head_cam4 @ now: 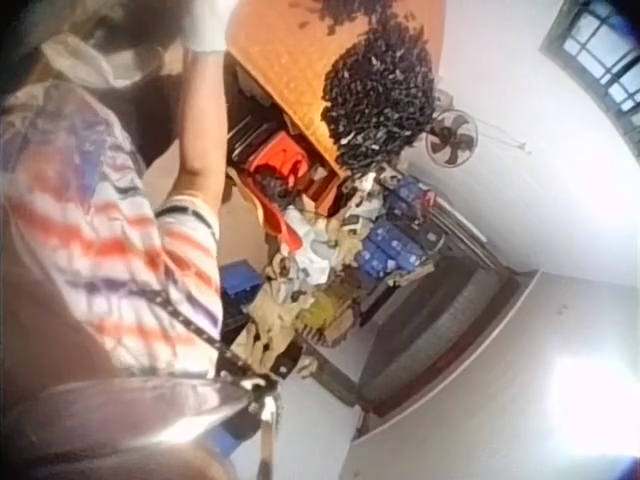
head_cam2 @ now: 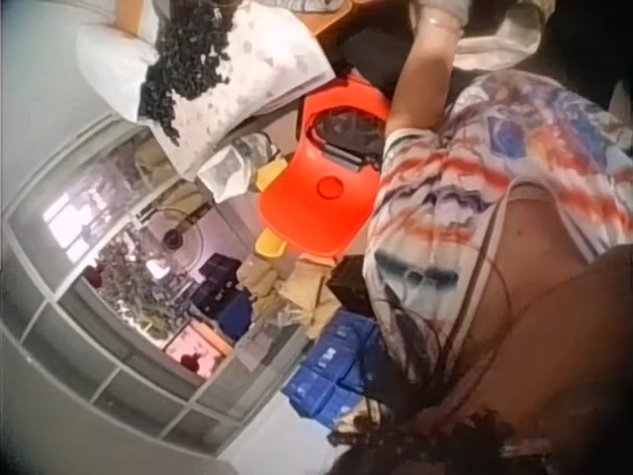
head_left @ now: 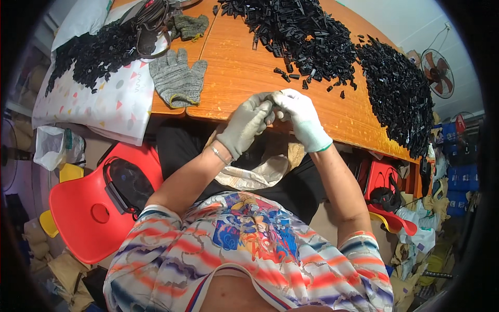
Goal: Assembling and sorting small black plastic hardware components at a workbench into a cloth bag.
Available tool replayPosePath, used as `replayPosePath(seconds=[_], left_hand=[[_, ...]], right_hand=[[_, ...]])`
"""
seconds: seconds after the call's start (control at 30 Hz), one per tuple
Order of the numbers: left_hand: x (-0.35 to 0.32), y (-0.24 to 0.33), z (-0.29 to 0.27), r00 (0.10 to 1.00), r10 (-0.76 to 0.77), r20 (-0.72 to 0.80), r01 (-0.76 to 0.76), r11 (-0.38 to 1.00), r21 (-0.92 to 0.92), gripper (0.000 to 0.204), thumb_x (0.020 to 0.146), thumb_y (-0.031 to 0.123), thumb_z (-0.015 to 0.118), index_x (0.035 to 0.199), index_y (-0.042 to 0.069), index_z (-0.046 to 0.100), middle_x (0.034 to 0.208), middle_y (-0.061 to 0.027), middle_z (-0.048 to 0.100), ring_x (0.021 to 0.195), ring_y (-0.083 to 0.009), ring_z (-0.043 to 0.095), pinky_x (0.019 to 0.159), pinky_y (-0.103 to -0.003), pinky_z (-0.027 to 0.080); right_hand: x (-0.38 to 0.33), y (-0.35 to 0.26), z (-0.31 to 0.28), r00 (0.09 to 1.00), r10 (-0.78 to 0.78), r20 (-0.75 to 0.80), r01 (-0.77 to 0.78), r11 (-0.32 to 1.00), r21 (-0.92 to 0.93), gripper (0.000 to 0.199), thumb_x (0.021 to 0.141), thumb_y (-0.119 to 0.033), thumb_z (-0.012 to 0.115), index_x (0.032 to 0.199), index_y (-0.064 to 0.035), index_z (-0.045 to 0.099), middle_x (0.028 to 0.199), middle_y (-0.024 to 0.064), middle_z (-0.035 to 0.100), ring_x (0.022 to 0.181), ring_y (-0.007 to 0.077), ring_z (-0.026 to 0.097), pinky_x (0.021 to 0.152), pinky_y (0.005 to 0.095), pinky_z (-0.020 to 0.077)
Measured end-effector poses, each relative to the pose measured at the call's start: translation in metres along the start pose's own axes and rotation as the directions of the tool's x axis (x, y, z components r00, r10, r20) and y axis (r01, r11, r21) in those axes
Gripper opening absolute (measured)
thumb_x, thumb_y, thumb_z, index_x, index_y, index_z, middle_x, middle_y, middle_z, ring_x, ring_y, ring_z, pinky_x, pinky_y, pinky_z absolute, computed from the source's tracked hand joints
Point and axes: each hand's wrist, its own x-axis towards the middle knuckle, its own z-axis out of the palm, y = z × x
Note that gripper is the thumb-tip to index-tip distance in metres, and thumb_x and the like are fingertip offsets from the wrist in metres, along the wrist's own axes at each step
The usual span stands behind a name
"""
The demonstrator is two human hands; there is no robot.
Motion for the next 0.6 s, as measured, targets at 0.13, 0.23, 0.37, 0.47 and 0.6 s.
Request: replayPosePath(seconds=[0.13, 0.23, 0.37, 0.47, 0.6], left_hand=[[-0.02, 0.004, -0.007, 0.995, -0.041, -0.092, 0.061, 0.973, 0.225, 0.033, 0.1, 0.023, 0.046, 0.126, 0.002, 0.046, 0.077, 0.0008, 0.049, 0.053, -0.0031, 0.037, 0.05, -0.014, 0.035], [-0.035, -0.019, -0.043, 0.99, 0.116, 0.078, -0.138, 0.726, 0.674, 0.032, 0.098, 0.016, 0.046, 0.127, 0.003, 0.047, 0.094, -0.0062, 0.062, 0.083, -0.0161, 0.064, 0.069, -0.031, 0.052], [-0.05, 0.025, -0.025, 0.954, 0.19, 0.232, -0.227, -0.05, 0.973, 0.025, 0.092, 0.02, 0.056, 0.113, 0.009, 0.06, 0.101, -0.0125, 0.065, 0.092, -0.0275, 0.064, 0.078, -0.037, 0.051], [-0.013, 0.049, -0.02, 0.926, 0.323, 0.196, -0.192, -0.046, 0.98, 0.02, 0.089, 0.022, 0.058, 0.105, 0.01, 0.062, 0.098, -0.0133, 0.064, 0.089, -0.0322, 0.063, 0.077, -0.041, 0.05], [0.079, 0.074, -0.045, 0.875, 0.439, 0.207, -0.113, -0.23, 0.967, 0.023, 0.089, 0.018, 0.057, 0.111, 0.012, 0.06, 0.1, -0.0133, 0.062, 0.089, -0.0319, 0.064, 0.075, -0.042, 0.052]], right_hand=[[0.013, -0.006, -0.016, 0.999, 0.004, -0.054, -0.026, 0.911, -0.412, 0.022, 0.089, -0.025, 0.063, 0.089, -0.0036, 0.067, 0.073, -0.001, 0.062, 0.064, 0.0056, 0.051, 0.058, 0.0217, 0.0406], [0.025, -0.012, -0.023, 0.98, -0.083, -0.181, 0.004, 0.916, -0.402, 0.02, 0.088, -0.022, 0.063, 0.089, -0.0025, 0.068, 0.073, 0.001, 0.064, 0.069, 0.006, 0.055, 0.064, 0.0232, 0.0444], [0.05, 0.004, -0.032, 0.759, -0.651, 0.011, 0.272, 0.302, -0.914, 0.017, 0.085, -0.022, 0.066, 0.096, -0.0091, 0.069, 0.088, 0.0097, 0.066, 0.078, 0.0235, 0.064, 0.072, 0.0344, 0.0499], [0.066, 0.008, -0.032, 0.842, -0.531, 0.097, 0.221, 0.175, -0.959, 0.015, 0.084, -0.019, 0.064, 0.095, -0.0105, 0.067, 0.093, 0.0104, 0.062, 0.081, 0.032, 0.063, 0.073, 0.0396, 0.0498], [0.083, 0.014, -0.032, 0.854, -0.512, 0.091, 0.192, 0.148, -0.97, 0.013, 0.081, -0.015, 0.066, 0.092, -0.0087, 0.061, 0.093, 0.0142, 0.061, 0.082, 0.0351, 0.062, 0.072, 0.0424, 0.0491]])
